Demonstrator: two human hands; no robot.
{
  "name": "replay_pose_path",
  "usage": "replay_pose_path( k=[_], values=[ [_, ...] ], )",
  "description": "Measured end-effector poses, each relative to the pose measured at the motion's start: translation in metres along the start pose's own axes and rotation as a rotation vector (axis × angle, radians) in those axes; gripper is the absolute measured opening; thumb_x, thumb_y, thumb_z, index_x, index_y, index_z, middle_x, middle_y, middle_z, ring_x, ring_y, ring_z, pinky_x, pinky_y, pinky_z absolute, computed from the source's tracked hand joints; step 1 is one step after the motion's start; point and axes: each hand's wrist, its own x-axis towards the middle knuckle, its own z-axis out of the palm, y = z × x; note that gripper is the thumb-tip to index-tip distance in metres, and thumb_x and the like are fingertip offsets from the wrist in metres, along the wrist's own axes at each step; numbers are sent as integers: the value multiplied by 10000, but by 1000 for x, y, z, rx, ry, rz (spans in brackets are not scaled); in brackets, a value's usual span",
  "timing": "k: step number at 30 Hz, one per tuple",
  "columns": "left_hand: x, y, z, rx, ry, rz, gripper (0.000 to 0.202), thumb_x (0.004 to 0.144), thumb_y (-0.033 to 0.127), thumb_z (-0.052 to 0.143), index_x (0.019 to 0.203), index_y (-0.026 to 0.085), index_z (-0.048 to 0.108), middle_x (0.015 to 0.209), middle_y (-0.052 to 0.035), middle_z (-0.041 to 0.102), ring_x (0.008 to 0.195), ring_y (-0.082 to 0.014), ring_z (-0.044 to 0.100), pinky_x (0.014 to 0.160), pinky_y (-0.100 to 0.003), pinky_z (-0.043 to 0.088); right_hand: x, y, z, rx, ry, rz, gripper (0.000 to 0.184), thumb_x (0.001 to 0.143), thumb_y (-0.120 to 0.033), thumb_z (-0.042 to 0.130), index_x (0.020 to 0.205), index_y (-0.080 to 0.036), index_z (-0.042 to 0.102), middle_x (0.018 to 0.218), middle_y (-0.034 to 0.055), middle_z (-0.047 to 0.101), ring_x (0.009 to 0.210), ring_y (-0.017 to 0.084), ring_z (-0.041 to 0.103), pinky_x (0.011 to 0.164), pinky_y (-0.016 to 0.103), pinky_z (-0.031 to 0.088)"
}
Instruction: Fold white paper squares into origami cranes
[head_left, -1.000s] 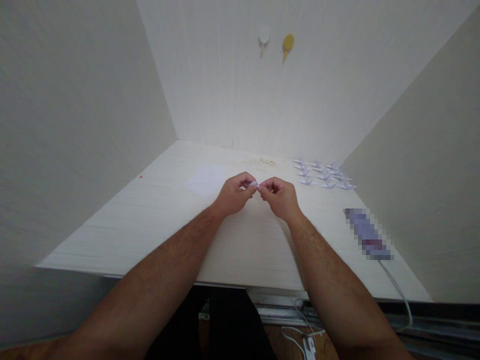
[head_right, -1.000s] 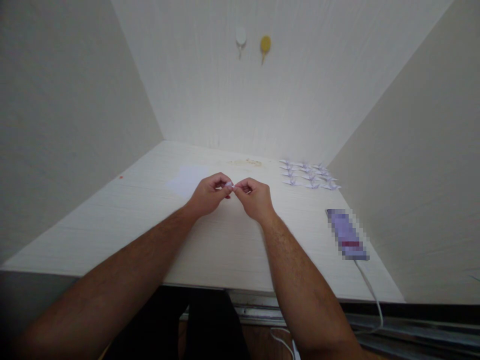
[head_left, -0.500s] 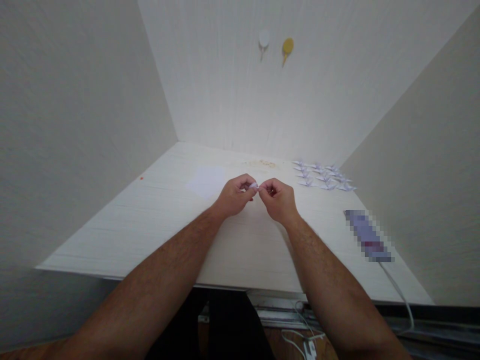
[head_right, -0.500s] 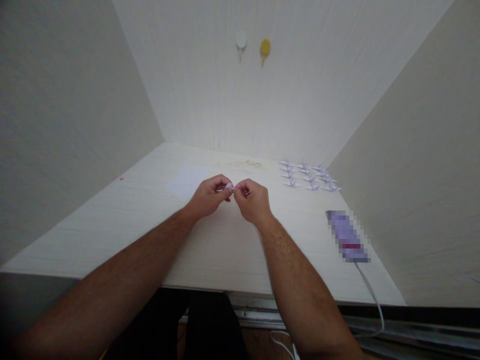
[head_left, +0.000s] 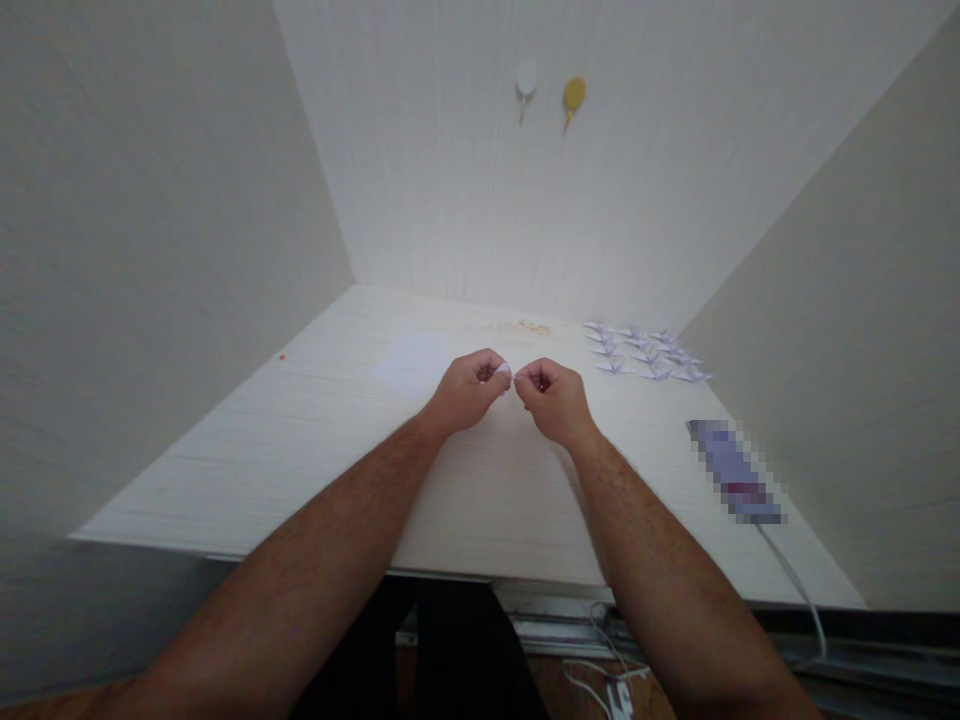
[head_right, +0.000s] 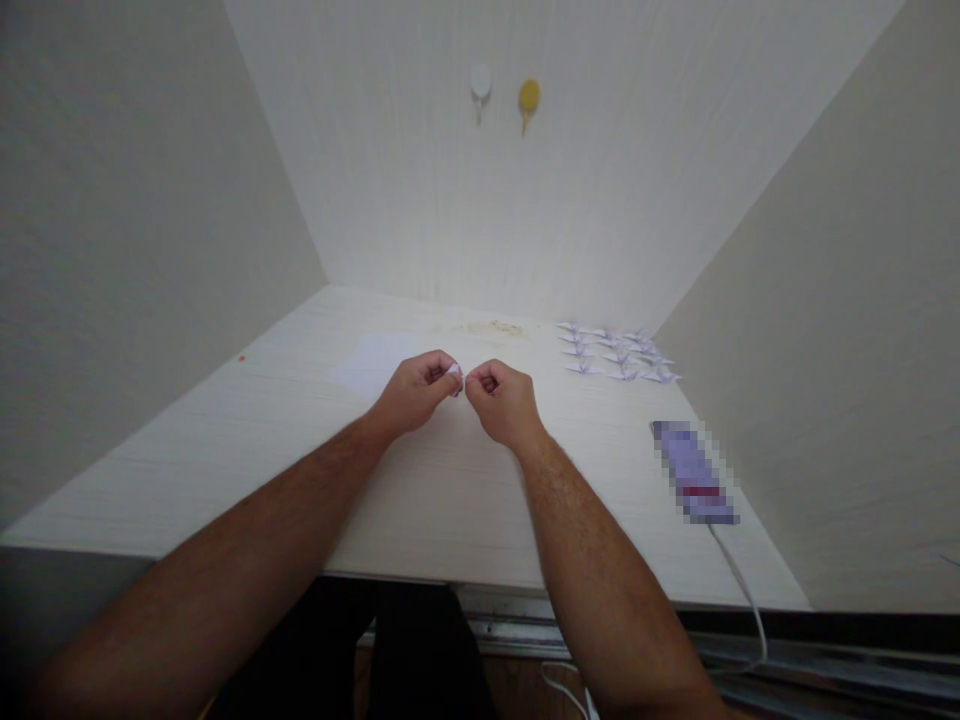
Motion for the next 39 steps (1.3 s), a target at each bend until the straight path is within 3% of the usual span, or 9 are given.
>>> replay_pose_path(
  k=[13,23,30,39],
  values=[
    [-1,0,1,107,22,9,212,814,344,560,704,164,580,615,23,531,572,-103,448,526,-220,358,-2,2,3,-13,-14,-8,181,769,-349,591,692,-184,588,545,-24,563,473,92,450,452,217,336],
    [1,-2,1,-171,16,-102,195,736,325,668,805,150,617,656,3,609,556,-100,527,536,-226,427,3,8,0,-5,63,22,141,748,-310,592,692,-181,600,558,-25,569,482,99,500,462,213,375],
    [2,-4,-1,-166,37,-103,170,726,288,672,804,150,610,658,6,616,550,-91,539,526,-215,429,3,7,-1,48,56,28,178,721,-343,647,762,-169,641,621,-7,614,517,106,526,487,221,411],
    [0,-4,3,-131,-33,-88,176,716,288,680,813,163,602,656,12,618,545,-87,551,527,-211,442,3,5,-4,29,33,-24,160,735,-294,596,626,-180,569,519,-44,503,469,84,412,447,216,303]
  ],
)
